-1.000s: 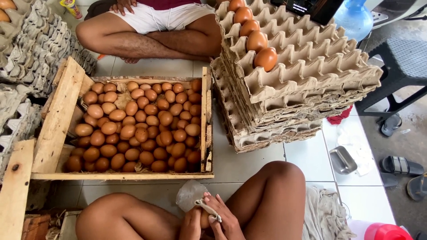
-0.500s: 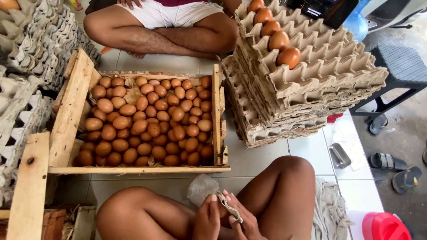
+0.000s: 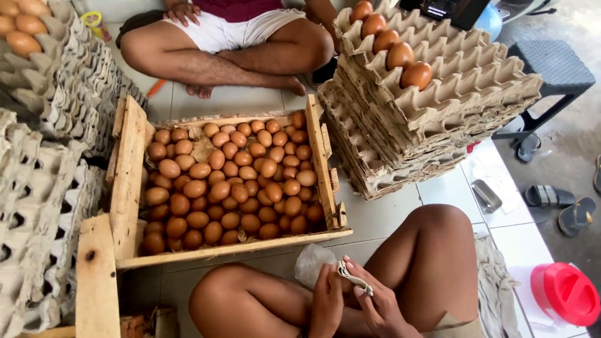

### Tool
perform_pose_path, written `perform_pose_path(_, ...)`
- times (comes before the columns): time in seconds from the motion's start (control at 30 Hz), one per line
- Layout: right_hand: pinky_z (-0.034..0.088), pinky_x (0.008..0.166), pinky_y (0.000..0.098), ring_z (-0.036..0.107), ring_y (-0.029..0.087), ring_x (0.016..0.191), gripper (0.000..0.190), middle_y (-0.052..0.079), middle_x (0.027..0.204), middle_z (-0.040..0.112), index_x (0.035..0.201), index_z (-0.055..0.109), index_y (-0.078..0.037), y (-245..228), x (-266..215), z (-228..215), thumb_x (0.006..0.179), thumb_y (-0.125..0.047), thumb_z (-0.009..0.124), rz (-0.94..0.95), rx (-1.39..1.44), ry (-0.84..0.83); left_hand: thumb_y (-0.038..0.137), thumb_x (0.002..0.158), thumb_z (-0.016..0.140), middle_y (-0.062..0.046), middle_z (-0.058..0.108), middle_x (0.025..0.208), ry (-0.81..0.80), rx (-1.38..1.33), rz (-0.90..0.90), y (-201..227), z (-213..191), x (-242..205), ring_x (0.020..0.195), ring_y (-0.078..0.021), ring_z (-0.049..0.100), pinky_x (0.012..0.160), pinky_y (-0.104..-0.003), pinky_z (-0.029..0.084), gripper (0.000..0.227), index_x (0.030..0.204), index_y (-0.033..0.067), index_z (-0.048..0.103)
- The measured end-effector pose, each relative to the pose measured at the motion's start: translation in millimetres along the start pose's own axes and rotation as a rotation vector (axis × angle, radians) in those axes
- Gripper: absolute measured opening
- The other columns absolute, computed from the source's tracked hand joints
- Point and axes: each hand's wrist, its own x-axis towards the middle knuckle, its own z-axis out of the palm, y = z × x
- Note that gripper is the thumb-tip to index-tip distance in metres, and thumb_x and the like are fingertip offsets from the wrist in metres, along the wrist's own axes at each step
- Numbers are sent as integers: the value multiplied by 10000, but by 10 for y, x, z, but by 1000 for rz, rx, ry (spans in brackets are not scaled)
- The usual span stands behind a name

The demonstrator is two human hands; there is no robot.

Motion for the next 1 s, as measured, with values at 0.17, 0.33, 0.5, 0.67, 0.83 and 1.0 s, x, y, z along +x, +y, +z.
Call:
perform_pose_path(0.17,408,1189,385,558,299,1408,443,198,1479,609,1394,605,27,10,63,78,1056,-210,444,153,32,56,402,992,421,-45,778,1147,-80,-14,99,-261,26,171,1070,-141,713,910,-286,561,419,1203,159,688)
perform_pose_path(0.33,342,1228,385,473,278,1469,468,181,1552,528,1474,517,14,373,-150,89,1052,-186,485,132,41,49,372,1005,453,-93,674,847,126,-45,-92,-441,61,331,784,-186,627,721,-336,564,285,935,136,595)
perform_pose_path(0.5,416,1169,335,600,216,1356,425,132,1427,676,1368,648,-11,715,-254,-105,1039,-226,487,263,130,82,424,1000,449,-66,702,875,-16,266,16,-414,192,303,825,-181,664,780,-326,520,291,962,172,589)
perform_pose_path(0.67,365,1187,337,559,231,1394,444,152,1469,630,1393,624,11,833,-167,-261,1047,-239,501,264,271,27,409,971,535,-65,718,794,165,189,73,-717,293,523,664,-163,651,674,-328,549,320,1042,137,688)
perform_pose_path(0.83,309,1217,316,486,189,1449,470,118,1541,556,1459,556,-19,787,-140,-481,1045,-228,479,402,381,-71,383,969,583,-113,736,757,203,63,12,-521,482,307,679,-185,680,665,-326,562,323,1029,88,700)
perform_pose_path(1.0,491,696,260,540,71,775,283,-34,798,597,841,634,-118,1012,-268,-437,1041,-306,567,799,345,-4,393,933,599,-137,758,814,46,38,-163,-487,630,208,607,-205,733,544,-323,665,365,1117,94,698)
